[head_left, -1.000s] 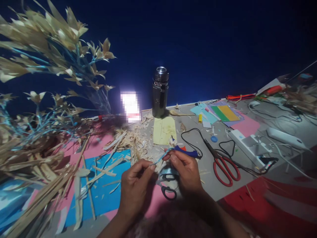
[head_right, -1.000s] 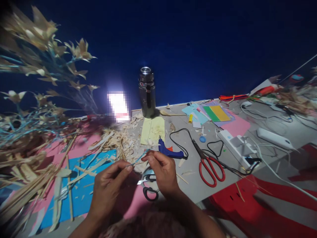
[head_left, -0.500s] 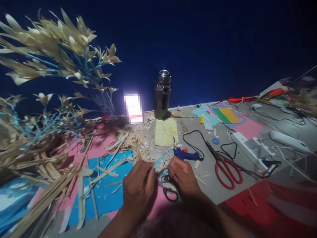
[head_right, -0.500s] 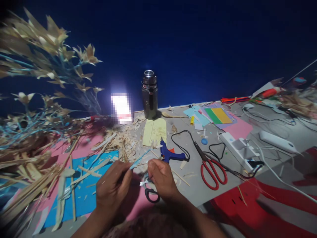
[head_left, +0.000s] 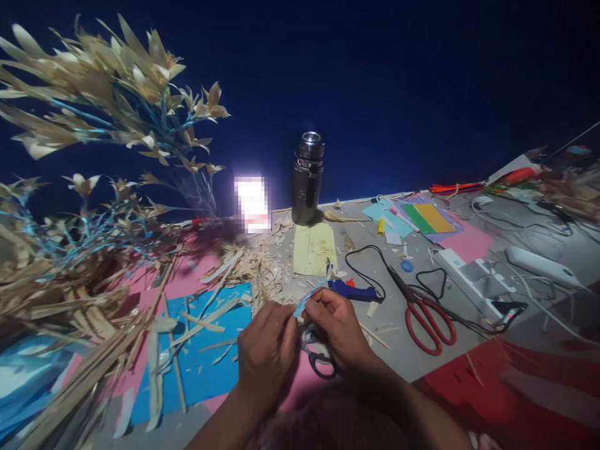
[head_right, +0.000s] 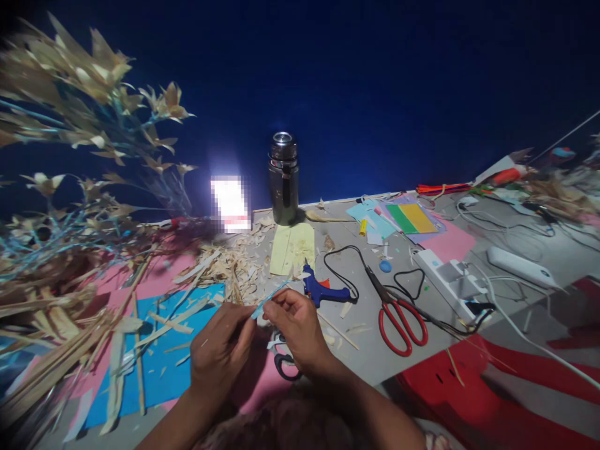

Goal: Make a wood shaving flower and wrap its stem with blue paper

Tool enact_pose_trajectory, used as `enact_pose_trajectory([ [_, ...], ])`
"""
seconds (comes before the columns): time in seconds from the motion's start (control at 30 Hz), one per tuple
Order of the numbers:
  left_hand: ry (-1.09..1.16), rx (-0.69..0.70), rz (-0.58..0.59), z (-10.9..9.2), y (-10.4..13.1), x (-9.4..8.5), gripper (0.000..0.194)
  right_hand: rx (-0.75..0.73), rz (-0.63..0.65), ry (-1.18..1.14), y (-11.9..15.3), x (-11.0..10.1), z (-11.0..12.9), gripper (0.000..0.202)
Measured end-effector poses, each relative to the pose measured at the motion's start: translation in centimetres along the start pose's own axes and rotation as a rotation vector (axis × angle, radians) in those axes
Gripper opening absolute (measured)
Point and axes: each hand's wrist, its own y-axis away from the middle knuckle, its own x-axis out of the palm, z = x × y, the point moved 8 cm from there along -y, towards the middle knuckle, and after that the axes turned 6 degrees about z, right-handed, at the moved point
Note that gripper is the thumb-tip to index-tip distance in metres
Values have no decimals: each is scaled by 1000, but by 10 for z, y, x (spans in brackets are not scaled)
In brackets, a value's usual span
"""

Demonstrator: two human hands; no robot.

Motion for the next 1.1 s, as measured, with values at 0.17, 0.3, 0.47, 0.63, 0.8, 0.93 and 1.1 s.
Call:
enact_pose_trajectory([
  [0.17, 90, -84, 15, 5, 2, 2, 16, 16, -58, 56, 1, 0, 2, 29],
  [0.3, 518, -536, 109, 31, 10, 19, 8, 30, -96, 131, 3, -3, 7, 27],
  [0.47, 1320, -1179, 224, 37, 37, 60, 16, 36, -72, 160, 5, -4, 11, 28],
  [0.63, 1663, -1319, 220, 36, 40, 72, 14, 41, -20, 107, 4, -3, 8, 28],
  [0.8, 1747, -1383, 134, 43, 46, 77, 8, 37, -34, -39, 1, -8, -4, 30],
  [0.93, 1735, -1281, -34, 56, 39, 68, 7, 10, -55, -65, 1, -15, -5, 26],
  [1.1, 1819, -1235, -155, 65, 31, 53, 19, 22, -55, -105, 2, -17, -2, 28],
])
